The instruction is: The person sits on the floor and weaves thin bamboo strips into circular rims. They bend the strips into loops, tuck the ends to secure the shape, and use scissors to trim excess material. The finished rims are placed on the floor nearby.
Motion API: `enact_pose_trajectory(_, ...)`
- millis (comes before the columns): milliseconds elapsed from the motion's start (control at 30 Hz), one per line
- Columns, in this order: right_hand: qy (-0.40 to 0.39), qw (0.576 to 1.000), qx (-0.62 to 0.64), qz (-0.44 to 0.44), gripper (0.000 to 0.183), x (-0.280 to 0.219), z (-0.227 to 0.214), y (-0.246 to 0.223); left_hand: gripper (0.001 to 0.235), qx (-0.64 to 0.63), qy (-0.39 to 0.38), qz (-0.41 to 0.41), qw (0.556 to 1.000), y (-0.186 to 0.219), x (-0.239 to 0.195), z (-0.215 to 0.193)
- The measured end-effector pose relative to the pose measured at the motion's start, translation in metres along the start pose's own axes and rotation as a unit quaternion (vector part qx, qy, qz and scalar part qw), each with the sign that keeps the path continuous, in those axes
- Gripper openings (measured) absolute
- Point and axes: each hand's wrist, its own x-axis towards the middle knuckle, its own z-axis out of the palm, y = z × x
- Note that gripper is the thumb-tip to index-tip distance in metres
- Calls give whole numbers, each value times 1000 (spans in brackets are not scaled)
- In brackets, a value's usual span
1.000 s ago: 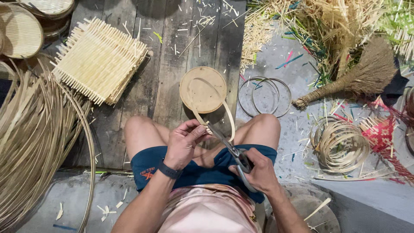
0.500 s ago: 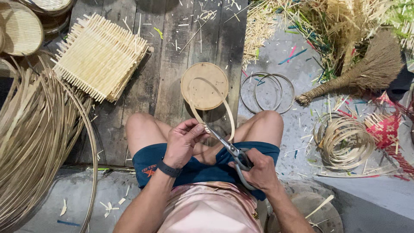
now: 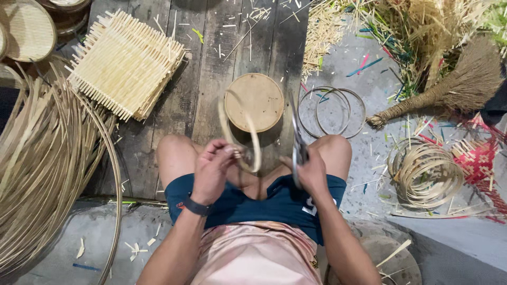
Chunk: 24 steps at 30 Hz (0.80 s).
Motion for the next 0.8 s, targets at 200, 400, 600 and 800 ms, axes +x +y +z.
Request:
enact_pose_trajectory(200, -50, 997, 24, -45, 44, 114, 107, 22, 20, 27, 79, 35, 996, 39, -7, -26)
enact_pose_trajectory(400, -28, 998, 29, -45, 26, 128, 111, -10, 21, 27, 111, -62, 991, 55, -5, -52)
enact_pose_trajectory(600, 116, 909, 2, -400, 10, 60, -20, -86, 24, 14, -39, -221, 974, 42, 15, -44)
enact_pose_trajectory(800, -71, 861, -31, -502, 28, 3, -26, -117, 25, 55, -67, -317, 944, -6, 8, -3)
